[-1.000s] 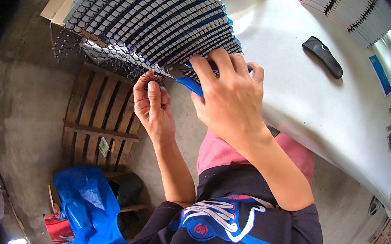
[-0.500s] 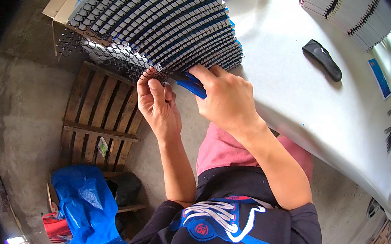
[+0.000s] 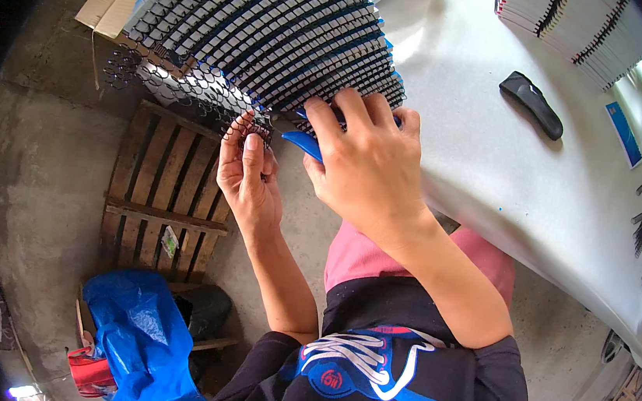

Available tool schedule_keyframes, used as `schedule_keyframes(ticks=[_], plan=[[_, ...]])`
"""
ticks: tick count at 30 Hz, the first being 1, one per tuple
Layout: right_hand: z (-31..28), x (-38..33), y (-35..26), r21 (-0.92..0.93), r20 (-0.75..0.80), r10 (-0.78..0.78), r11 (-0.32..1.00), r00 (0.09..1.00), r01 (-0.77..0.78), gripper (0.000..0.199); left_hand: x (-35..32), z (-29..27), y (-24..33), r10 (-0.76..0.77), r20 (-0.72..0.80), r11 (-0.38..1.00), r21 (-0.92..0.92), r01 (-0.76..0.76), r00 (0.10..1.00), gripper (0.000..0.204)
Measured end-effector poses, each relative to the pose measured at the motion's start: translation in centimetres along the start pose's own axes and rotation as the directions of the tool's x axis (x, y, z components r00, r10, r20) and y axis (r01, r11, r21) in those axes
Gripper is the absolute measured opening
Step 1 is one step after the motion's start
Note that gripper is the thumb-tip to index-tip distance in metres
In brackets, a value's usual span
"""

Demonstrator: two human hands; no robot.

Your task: The person assembles paper booklets by inserting spiral coils through punched holes and trimming the excess wire using a pair of pliers.

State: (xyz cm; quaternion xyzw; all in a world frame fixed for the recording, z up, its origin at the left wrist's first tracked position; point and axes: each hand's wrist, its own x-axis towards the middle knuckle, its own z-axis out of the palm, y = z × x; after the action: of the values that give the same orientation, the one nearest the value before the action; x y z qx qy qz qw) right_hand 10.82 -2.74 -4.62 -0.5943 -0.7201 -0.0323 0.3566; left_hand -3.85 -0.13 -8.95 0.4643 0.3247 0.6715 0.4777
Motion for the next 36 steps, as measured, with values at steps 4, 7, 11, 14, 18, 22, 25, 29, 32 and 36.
schedule_keyframes(ticks=[4,7,11,14,18,22,25,29,32,36], plan=[[1.0,0.0,0.4,0.04,-0.027,-0.034,0.999,0.999,0.035,0.04,0.1,0.3,-0.3,0.026,0.003,0.998,-0.052,-0.025,1.0,0.023],[1.8,-0.3,1.3,0.128,0.095,0.03,0.991,0.995,-0.042,0.04,0.2,1.2,-0.5,0.048,-0.053,0.994,-0.093,-0.053,0.997,0.02],[1.8,-0.6,1.6,0.155,0.045,0.034,0.987,0.998,-0.041,0.044,0.5,1.8,-0.9,0.023,-0.143,0.978,-0.202,-0.052,0.989,0.015],[0.3,-0.3,1.1,0.066,-0.097,-0.064,0.995,0.993,0.07,0.048,0.5,0.8,-0.6,-0.009,-0.118,0.976,-0.219,-0.017,0.993,0.016],[-0.2,0.2,0.6,0.007,-0.156,-0.073,0.997,0.985,0.074,0.049,0.5,0.7,0.2,0.001,-0.1,0.99,-0.139,-0.015,0.995,0.023],[-0.3,0.4,-0.3,0.005,-0.054,-0.014,1.0,0.998,0.014,0.054,0.6,0.1,0.1,0.047,-0.02,0.989,-0.138,-0.049,0.999,0.027],[-0.4,0.5,-0.4,-0.057,0.008,-0.03,0.998,1.0,0.03,0.051,0.7,-0.2,0.1,0.073,-0.014,0.993,-0.088,-0.074,0.997,0.026],[0.9,0.5,0.5,-0.015,-0.091,-0.084,0.996,0.992,0.083,0.035,0.6,1.3,-0.1,0.078,-0.084,0.993,-0.082,-0.085,0.993,0.023],[1.2,0.3,1.1,0.071,-0.029,-0.031,0.997,0.999,0.033,0.035,0.6,1.6,-0.2,0.092,-0.103,0.991,-0.09,-0.101,0.99,0.022],[0.6,0.1,1.2,0.102,-0.014,-0.023,0.994,1.0,0.024,0.041,0.8,1.4,-0.1,0.009,-0.115,0.969,-0.244,-0.037,0.993,0.023]])
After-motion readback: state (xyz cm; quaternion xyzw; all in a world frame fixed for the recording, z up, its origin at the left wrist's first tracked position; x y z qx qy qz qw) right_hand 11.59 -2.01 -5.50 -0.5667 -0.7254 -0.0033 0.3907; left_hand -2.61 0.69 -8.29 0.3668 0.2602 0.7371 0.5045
